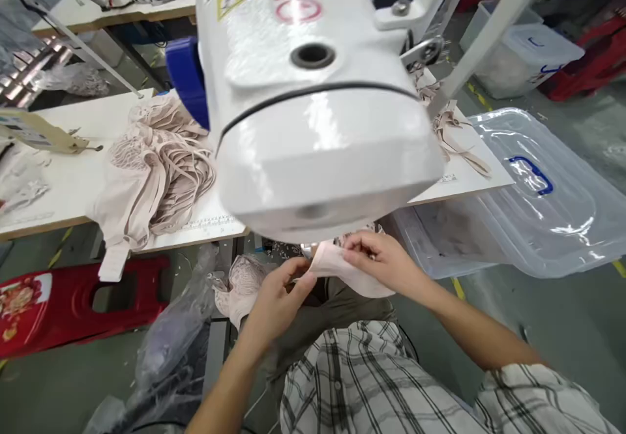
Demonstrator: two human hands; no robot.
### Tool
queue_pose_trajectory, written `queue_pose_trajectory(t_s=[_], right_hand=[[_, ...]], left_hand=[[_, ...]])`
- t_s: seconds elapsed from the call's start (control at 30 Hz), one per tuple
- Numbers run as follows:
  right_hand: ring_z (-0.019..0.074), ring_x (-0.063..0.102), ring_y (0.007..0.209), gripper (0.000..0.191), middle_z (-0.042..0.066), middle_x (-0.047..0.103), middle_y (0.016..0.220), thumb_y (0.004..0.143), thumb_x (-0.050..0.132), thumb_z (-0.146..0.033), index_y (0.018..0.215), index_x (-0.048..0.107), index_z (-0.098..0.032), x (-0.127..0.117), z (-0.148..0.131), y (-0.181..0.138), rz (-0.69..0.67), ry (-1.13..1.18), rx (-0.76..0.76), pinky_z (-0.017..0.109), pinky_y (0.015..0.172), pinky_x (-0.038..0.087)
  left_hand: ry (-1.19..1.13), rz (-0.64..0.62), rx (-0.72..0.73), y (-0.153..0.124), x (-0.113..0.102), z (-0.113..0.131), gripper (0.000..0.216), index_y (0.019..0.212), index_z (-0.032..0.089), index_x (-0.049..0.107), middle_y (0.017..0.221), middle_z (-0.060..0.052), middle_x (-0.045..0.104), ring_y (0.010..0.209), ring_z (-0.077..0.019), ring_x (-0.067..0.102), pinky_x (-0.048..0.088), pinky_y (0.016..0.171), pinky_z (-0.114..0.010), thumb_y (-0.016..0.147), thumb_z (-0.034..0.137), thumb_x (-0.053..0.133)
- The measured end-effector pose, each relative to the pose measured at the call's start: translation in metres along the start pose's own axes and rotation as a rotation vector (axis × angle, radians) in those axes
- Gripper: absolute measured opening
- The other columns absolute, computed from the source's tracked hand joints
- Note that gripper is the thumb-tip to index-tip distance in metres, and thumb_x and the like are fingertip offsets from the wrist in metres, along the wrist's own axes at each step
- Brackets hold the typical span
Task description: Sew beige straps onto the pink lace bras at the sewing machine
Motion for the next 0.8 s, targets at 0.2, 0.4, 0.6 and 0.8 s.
queue_pose_trajectory(t_s=[0.2, 0.4, 0.6, 0.8], right_hand=[[0.0086, 0.039, 0.052, 0.031, -0.004, 0.047, 0.063, 0.088, 0.06, -0.051, 0.083, 0.057, -0.021, 0.065, -0.016, -0.043, -0.2, 0.413, 0.135, 0.021, 0.047, 0.03], [0.0105, 0.048, 0.063, 0.022, 0.0, 0.056, 0.074, 0.089, 0.06, -0.042, 0.084, 0.059, -0.02, 0.141, -0.048, -0.006, -0.298, 0.425, 0.021, 0.023, 0.055, 0.039], [0.0143, 0.06, 0.079, 0.03, 0.003, 0.065, 0.091, 0.075, 0.072, -0.038, 0.099, 0.064, -0.021, 0.202, -0.059, 0.032, -0.546, 0.711, 0.15, 0.026, 0.068, 0.05], [0.0057, 0.05, 0.057, 0.035, -0.006, 0.054, 0.063, 0.062, 0.084, -0.039, 0.073, 0.058, -0.019, 0.204, -0.002, 0.035, -0.34, 1.112, 0.589, 0.016, 0.057, 0.046]], left_hand=[[-0.397, -0.066, -0.054, -0.029, -0.007, -0.015, 0.038, 0.086, 0.016, 0.075, 0.075, -0.004, 0.07, 0.068, -0.0147, 0.058, 0.045, 0.063, -0.023, 0.086, 0.052, 0.064], [-0.339, 0.291, -0.091, -0.087, -0.087, -0.032, 0.037, 0.088, 0.016, 0.079, 0.072, -0.004, 0.07, 0.058, -0.0115, 0.053, 0.04, 0.053, -0.02, 0.081, 0.051, 0.07], [-0.318, 0.397, -0.165, -0.106, -0.12, -0.054, 0.037, 0.092, 0.015, 0.079, 0.078, -0.006, 0.073, 0.068, -0.0161, 0.06, 0.045, 0.061, -0.024, 0.08, 0.048, 0.069], [-0.198, 0.194, -0.206, -0.07, -0.101, -0.08, 0.033, 0.089, 0.016, 0.076, 0.082, -0.007, 0.073, 0.073, -0.0201, 0.063, 0.05, 0.068, -0.03, 0.081, 0.044, 0.063]])
Point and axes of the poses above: each hand's wrist, its own y-axis towards the middle knuckle, its own x-axis out of the palm, z = x × y, the point moved 8 cm from there along y, towards the middle knuckle
